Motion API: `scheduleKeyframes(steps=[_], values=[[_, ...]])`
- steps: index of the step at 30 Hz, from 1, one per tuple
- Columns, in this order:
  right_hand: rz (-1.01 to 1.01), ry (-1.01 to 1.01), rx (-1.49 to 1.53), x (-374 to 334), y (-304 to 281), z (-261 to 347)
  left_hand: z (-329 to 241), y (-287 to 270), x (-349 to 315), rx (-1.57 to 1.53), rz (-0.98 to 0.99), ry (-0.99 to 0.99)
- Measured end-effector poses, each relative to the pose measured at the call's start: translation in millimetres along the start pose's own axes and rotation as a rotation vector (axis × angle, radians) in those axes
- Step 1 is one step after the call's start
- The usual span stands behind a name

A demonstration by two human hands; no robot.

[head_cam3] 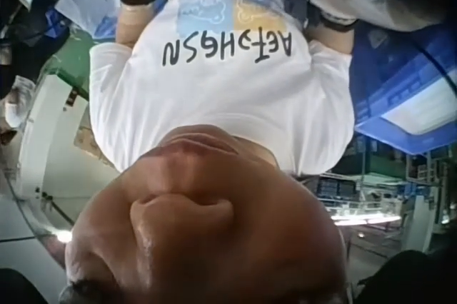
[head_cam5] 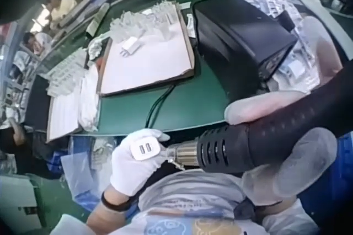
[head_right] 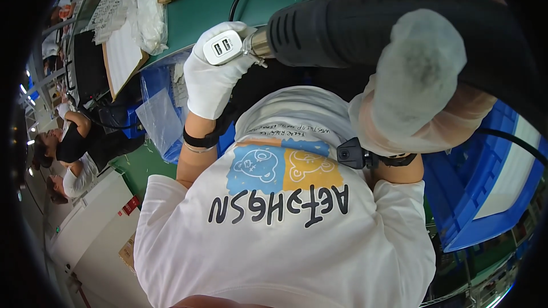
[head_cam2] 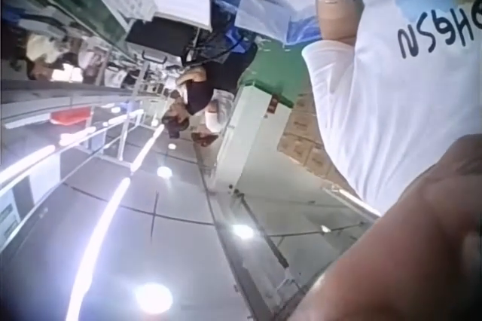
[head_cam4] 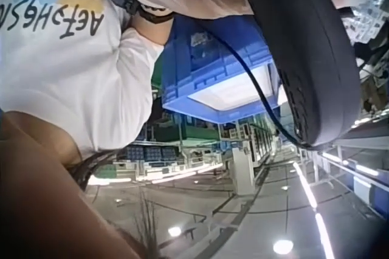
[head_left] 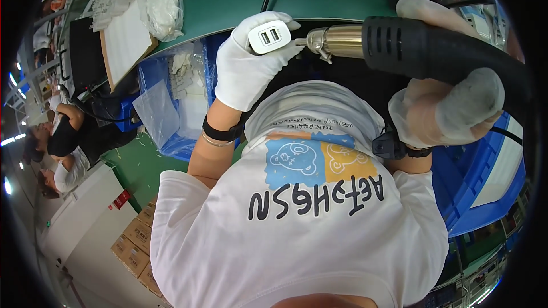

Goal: The person picks up a power adapter from a tray, applies heat to the USB port area with a heat gun, and then sets it back down.

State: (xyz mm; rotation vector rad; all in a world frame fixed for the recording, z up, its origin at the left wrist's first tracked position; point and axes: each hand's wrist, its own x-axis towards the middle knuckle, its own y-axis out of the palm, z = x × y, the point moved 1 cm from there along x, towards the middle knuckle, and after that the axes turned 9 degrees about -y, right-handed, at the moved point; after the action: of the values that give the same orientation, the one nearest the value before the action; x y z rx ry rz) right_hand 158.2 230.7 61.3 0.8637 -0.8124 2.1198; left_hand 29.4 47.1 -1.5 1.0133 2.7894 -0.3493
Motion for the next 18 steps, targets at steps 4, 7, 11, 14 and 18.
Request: scheduleKeyframes(steps=[4, 7, 11, 14, 18], values=[[0.033, -0.057, 0.027, -2, -3, -6, 4, -1, 2, 0.059, -0.007, 0.068], [0.022, -0.096, 0.175, -1, -3, -10, 6, -2, 4, 0.117, -0.002, 0.219], [0.159, -0.148, -0.052, 11, -9, -7, 4, -2, 2, 0.156, -0.002, 0.174], [0.373, -0.236, 0.187, 18, -11, -13, 6, -2, 3, 0.199, 0.005, 0.209], [0.023, -0.064, 0.020, -7, -1, -8, 7, -1, 2, 0.049, 0.004, 0.072]])
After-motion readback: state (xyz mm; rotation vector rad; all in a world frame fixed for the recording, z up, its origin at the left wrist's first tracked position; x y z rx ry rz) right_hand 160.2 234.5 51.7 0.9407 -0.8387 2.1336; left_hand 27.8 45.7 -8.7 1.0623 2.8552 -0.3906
